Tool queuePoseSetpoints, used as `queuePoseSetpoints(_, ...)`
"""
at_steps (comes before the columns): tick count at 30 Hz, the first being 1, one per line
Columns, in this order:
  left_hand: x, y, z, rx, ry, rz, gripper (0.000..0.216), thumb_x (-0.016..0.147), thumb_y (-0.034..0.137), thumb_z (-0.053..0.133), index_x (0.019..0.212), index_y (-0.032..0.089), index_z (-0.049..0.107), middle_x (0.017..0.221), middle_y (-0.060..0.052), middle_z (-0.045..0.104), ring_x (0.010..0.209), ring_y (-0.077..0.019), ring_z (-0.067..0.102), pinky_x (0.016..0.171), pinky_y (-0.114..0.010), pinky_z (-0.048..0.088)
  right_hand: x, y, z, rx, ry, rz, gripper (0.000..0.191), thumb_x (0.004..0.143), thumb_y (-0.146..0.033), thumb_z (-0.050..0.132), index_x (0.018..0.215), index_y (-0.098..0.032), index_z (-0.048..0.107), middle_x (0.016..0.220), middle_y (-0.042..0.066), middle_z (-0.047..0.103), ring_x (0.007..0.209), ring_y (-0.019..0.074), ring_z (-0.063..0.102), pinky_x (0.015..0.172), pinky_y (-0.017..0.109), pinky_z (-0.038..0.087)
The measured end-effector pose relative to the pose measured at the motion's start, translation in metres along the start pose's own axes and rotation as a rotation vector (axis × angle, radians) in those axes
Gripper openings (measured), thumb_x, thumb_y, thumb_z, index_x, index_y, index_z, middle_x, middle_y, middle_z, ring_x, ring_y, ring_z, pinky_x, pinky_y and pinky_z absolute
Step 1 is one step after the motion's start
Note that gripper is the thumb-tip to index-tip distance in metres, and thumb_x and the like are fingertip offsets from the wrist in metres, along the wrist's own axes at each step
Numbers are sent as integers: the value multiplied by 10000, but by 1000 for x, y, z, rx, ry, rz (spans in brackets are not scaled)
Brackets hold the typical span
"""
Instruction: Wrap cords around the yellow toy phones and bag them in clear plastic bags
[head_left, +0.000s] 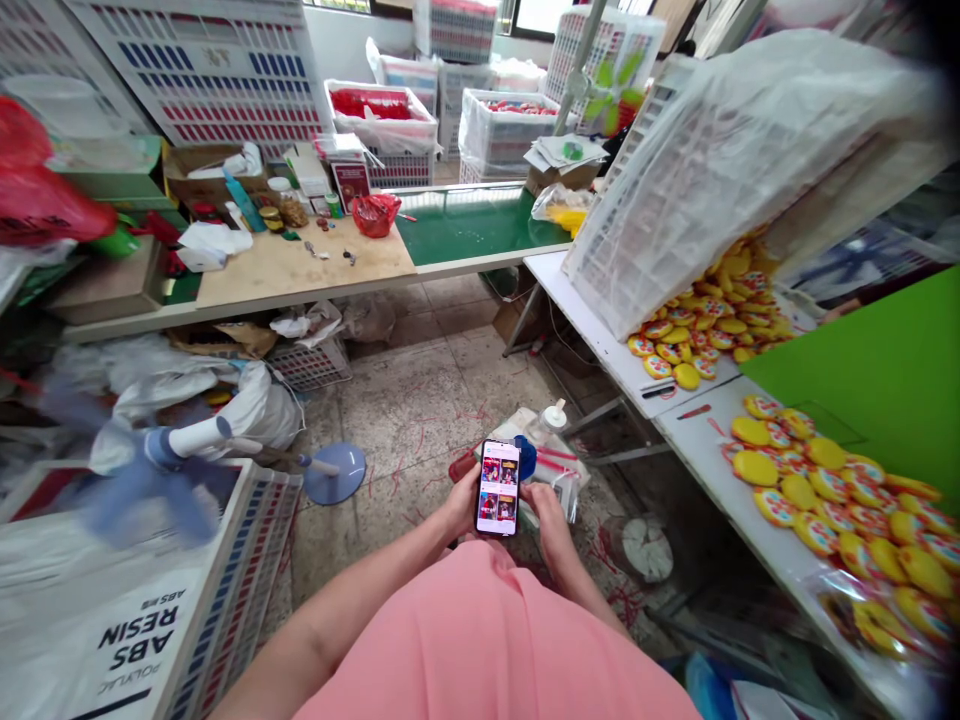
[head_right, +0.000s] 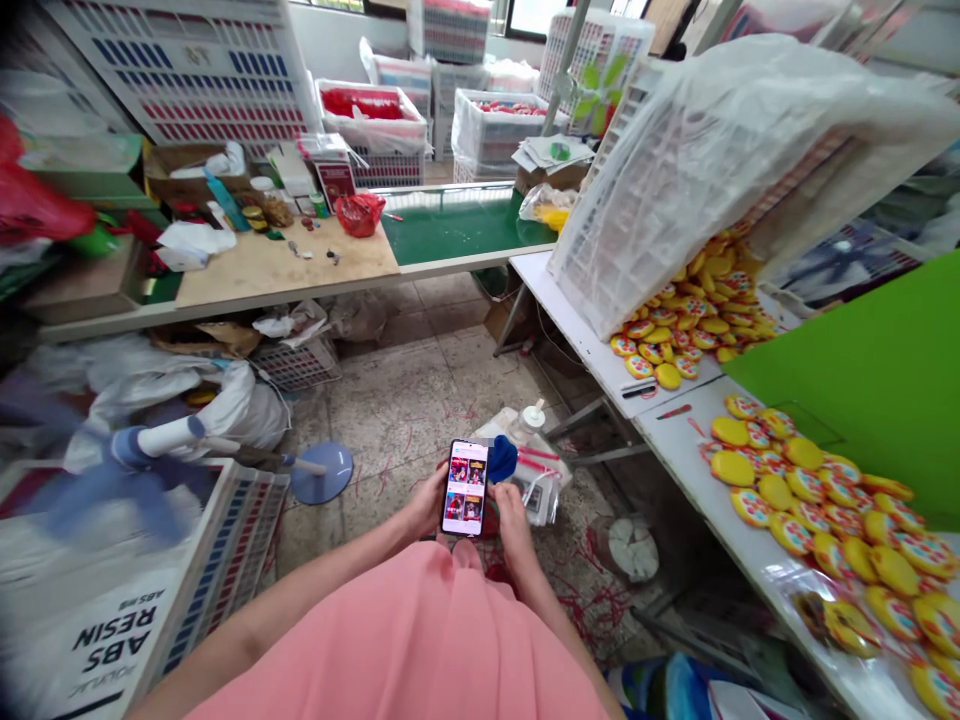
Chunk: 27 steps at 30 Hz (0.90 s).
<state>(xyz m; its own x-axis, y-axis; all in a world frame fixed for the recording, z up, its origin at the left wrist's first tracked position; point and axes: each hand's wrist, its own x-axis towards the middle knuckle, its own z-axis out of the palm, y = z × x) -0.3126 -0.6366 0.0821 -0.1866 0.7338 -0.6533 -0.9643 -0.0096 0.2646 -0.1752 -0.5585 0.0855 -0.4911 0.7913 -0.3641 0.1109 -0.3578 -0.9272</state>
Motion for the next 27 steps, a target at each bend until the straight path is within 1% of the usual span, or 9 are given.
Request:
queuePoseSetpoints(5,3,2,-2,16,-5,-18,330,928,394,494,1004,118,659,842,-83,740,706,-225,679,764,-341,492,-2,-5,4,11,10,4,308,804,-554,611,823,-246,617,894,1,698,976,217,645,938,367,470)
queuePoseSetpoints(11,5,3,-7,39,-2,-36,342,928,399,489,985,110,663,835,-91,741,699,-224,680,762,-341,496,-5,-8,8,6,32,26,345,789,-574,614,848,-234,612,922,20,703,999,238,645,939,384,466)
queuePoseSetpoints(15,5,5,-6,50,-10,-32,352,927,398,487,977,98,664,828,-104,738,685,-231,678,754,-350,499,-5,-9,9,-6,44,21,337,788,-571,612,835,-237,614,905,17,699,984,237,642,905,371,477)
queuePoseSetpoints(18,6,6,-4,48,-9,-15,338,932,394,480,998,116,660,829,-88,737,681,-218,676,751,-336,498,-3,-9,9,-18,66,10,323,777,-552,628,845,-236,614,903,18,697,971,234,639,899,366,474)
queuePoseSetpoints(22,7,5,-2,60,-12,-26,347,933,395,473,1011,112,658,841,-93,737,695,-224,679,758,-347,503,-1,-10,7,-17,92,24,329,736,-485,691,938,-241,604,900,13,705,904,220,654,843,351,486)
queuePoseSetpoints(27,6,2,3,76,-19,-60,352,938,386,464,993,100,663,856,-102,740,709,-227,685,758,-346,508,-3,-15,8,22,96,49,448,703,-460,718,1057,-237,557,847,27,721,823,234,675,764,369,510)
